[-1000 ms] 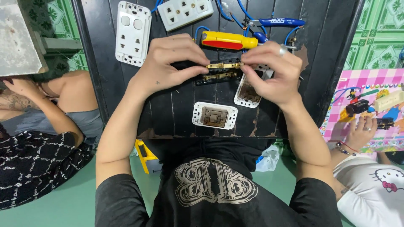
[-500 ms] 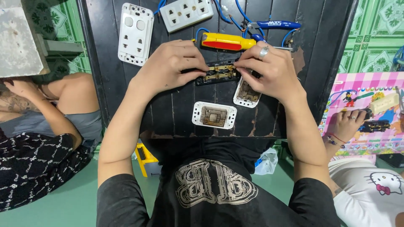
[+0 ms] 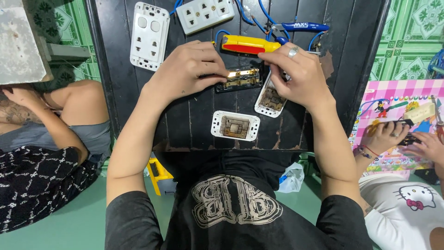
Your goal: The person sits on the floor and uses a screwdriver to work on the internal wiring of a disassembled electrical switch. They manipulate the wires and components within the switch housing, occasionally using pliers to assist with the connections.
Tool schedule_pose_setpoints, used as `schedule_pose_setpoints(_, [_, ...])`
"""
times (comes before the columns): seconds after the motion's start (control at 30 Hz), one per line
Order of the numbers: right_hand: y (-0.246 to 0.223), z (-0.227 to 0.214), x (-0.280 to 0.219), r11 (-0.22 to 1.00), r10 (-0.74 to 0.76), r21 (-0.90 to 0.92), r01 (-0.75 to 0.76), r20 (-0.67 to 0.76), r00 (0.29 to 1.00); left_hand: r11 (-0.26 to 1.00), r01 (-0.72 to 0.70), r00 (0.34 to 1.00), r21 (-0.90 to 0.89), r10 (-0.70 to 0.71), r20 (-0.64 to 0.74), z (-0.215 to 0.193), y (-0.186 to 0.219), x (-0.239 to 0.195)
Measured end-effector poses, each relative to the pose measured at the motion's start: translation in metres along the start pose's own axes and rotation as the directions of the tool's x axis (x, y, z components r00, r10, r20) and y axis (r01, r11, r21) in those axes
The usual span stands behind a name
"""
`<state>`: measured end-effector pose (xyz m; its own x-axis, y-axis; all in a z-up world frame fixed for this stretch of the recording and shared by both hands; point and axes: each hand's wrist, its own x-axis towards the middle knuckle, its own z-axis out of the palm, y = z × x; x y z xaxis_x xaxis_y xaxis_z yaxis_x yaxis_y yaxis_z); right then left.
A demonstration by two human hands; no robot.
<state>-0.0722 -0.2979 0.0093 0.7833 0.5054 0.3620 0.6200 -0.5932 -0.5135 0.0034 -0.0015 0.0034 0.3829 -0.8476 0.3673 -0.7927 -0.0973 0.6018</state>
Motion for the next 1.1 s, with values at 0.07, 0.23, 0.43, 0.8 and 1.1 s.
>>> schedule_pose_setpoints(0.07, [0.000, 0.001, 0.000, 0.999, -0.025, -0.020, 0.024, -0.012, 1.000, 0.999, -0.034, 0.999, 0.029, 0.034, -0.004, 0.002, -0.002, -0.002])
schedule_pose_setpoints(0.23, [0.002, -0.002, 0.002, 0.997, -0.070, -0.018, 0.071, 0.015, 0.997, 0.999, -0.032, 0.999, 0.029, 0.032, -0.009, 0.003, -0.002, -0.002])
schedule_pose_setpoints(0.43, [0.005, 0.000, 0.001, 0.995, -0.099, -0.027, 0.099, 0.019, 0.995, 0.999, -0.026, 1.000, 0.047, 0.026, -0.007, 0.004, 0.000, -0.001])
schedule_pose_setpoints(0.8, [0.001, 0.004, 0.005, 0.992, -0.125, 0.027, 0.125, -0.016, 0.992, 0.979, -0.034, 0.999, 0.200, 0.031, 0.016, 0.008, 0.010, -0.001])
schedule_pose_setpoints(1.1, [0.002, 0.006, 0.004, 0.994, -0.101, 0.043, 0.102, -0.026, 0.995, 0.962, -0.071, 0.996, 0.263, 0.055, 0.068, 0.009, 0.008, -0.005])
